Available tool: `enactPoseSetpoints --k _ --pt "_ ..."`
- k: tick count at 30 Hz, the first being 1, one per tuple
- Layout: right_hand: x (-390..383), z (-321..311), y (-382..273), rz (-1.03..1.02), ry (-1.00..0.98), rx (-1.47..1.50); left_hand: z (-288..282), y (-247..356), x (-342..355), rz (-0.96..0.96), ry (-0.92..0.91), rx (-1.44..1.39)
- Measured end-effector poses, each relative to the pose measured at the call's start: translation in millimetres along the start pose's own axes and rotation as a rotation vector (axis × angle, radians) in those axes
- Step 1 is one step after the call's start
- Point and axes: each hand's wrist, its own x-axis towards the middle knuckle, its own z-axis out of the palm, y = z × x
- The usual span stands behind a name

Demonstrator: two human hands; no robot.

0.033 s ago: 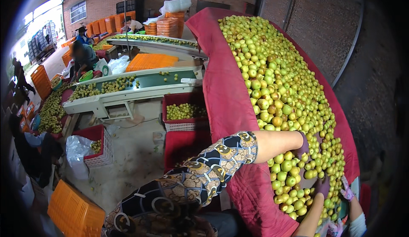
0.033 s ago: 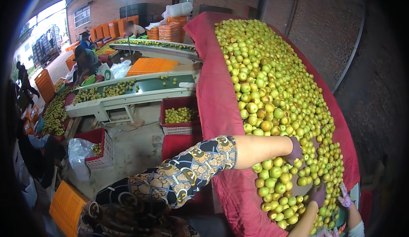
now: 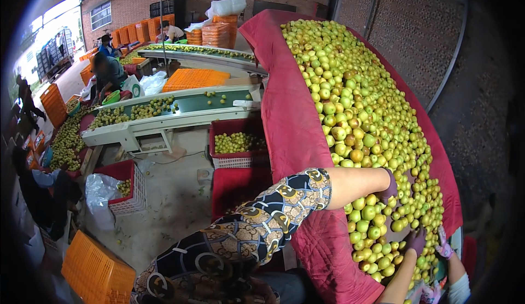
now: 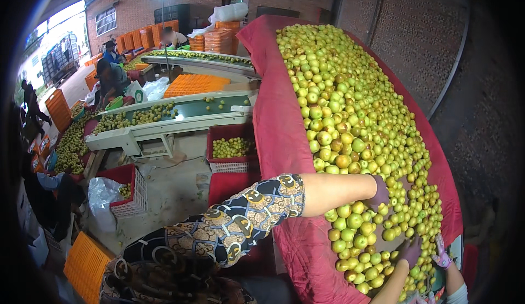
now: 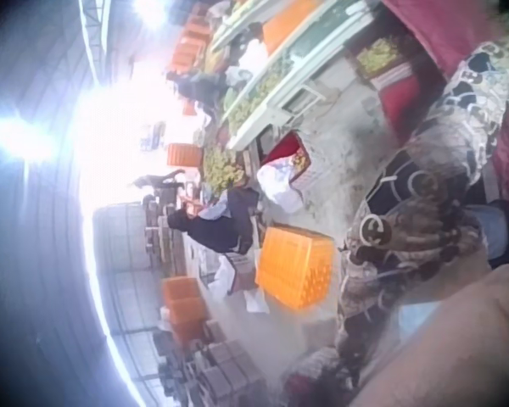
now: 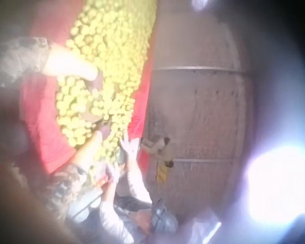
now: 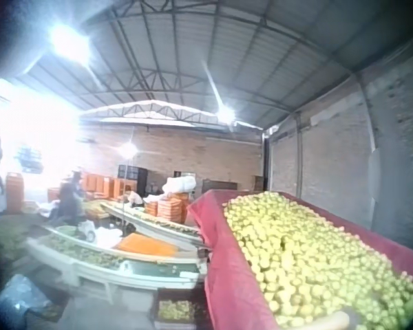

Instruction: The person sorts green apples on a red-covered table, picking them up and placing them into a red crate. Another worker also sorts apples nearby, and a third person occasionally adds more apples to the table.

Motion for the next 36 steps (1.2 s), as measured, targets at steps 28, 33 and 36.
enactPoseSetpoints --k 28,33,36 --pt "-147.0 -79.9 -119.9 -0.452 -0.473 0.361 9.7 -8.6 23.6 0.043 -0.076 -0.06" --pt "-167.2 -76.4 -148.3 -0.472 -0.411 0.114 14.1 -14.0 36.7 0.076 -0.06 0.038" --pt "-159.9 -70.5 -150.5 -0.443 -0.373 0.05 12.6 -13.9 39.9 0.116 -0.057 0.057"
